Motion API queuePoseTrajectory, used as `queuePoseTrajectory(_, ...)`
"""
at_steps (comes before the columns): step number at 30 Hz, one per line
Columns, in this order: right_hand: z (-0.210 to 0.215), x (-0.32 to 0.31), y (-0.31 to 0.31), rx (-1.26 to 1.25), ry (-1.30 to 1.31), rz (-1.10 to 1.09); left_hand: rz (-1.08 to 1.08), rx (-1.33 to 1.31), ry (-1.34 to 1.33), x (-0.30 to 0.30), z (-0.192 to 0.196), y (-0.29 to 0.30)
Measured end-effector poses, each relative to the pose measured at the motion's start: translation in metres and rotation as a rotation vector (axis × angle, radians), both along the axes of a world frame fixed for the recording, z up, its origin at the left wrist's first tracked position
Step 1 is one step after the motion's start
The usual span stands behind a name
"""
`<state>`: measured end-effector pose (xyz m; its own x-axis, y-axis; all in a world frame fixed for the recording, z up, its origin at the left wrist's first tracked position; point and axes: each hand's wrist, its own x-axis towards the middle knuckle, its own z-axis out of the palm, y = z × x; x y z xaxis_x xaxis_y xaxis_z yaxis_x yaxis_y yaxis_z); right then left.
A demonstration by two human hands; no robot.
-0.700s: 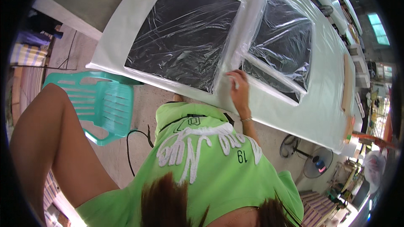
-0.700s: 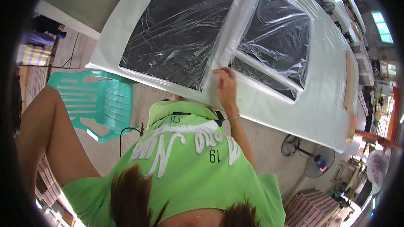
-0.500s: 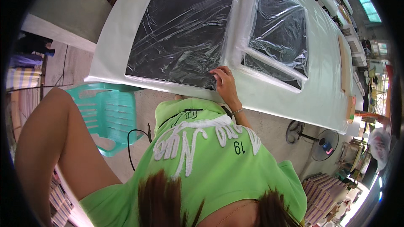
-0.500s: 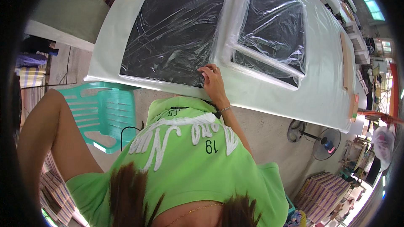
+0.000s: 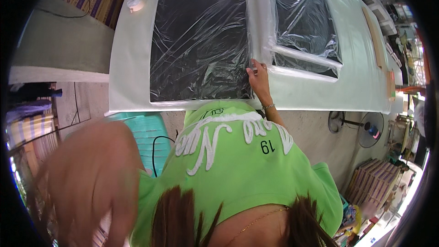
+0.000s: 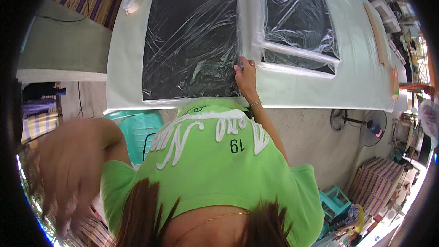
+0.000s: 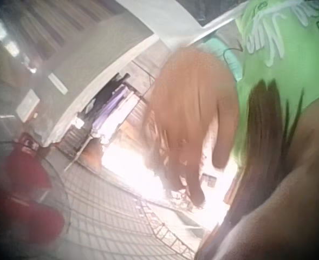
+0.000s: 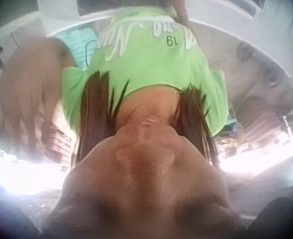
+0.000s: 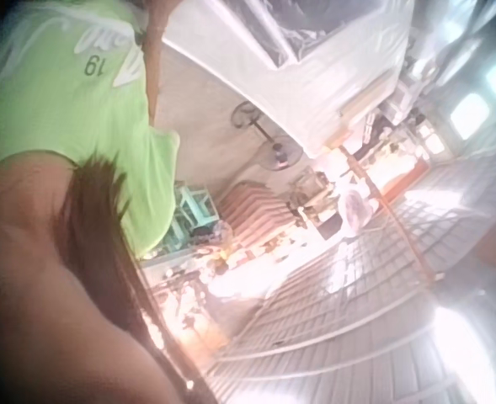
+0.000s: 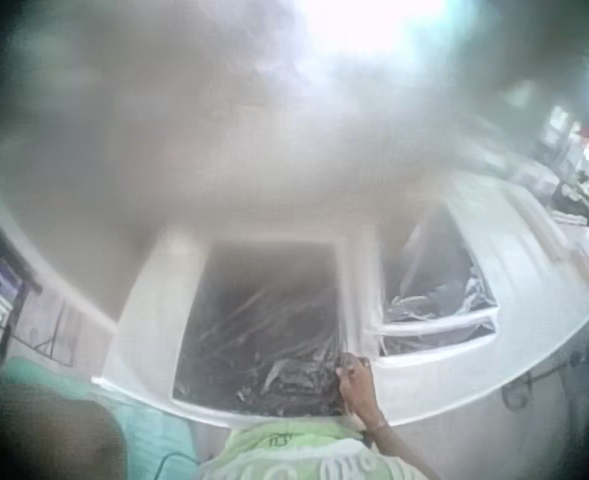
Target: The person wraps large black flat panels in plastic film by hand, positioning them on a table and smoothing the film, and then handles a large square of brown paper.
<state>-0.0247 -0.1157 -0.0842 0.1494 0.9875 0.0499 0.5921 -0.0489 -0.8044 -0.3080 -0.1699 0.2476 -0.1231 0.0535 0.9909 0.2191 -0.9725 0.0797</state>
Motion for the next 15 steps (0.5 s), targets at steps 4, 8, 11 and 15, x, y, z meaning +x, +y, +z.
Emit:
queuePoseTrajectory(4, -0.008, 0.011, -0.005, -0.049, 0.027, -0.055, -0.027, -1.004, 0.234, 0.057, -0.119, 0.079)
queuePoseTrajectory(8, -0.01, 0.029, -0.009, -0.257, 0.215, -0.022, -0.203, -1.151, 0.677, 0.094, -0.277, 0.084)
queuePoseTrajectory(11, -0.002, 0.043, -0.012, -0.432, 0.423, -0.025, -0.36, -1.127, 0.89, 0.112, -0.314, 0.069)
queuePoseTrajectory(15, 0.018, 0.05, -0.02, -0.589, 0.758, -0.046, -0.237, -0.948, 1.129, 0.126, -0.319, 0.06)
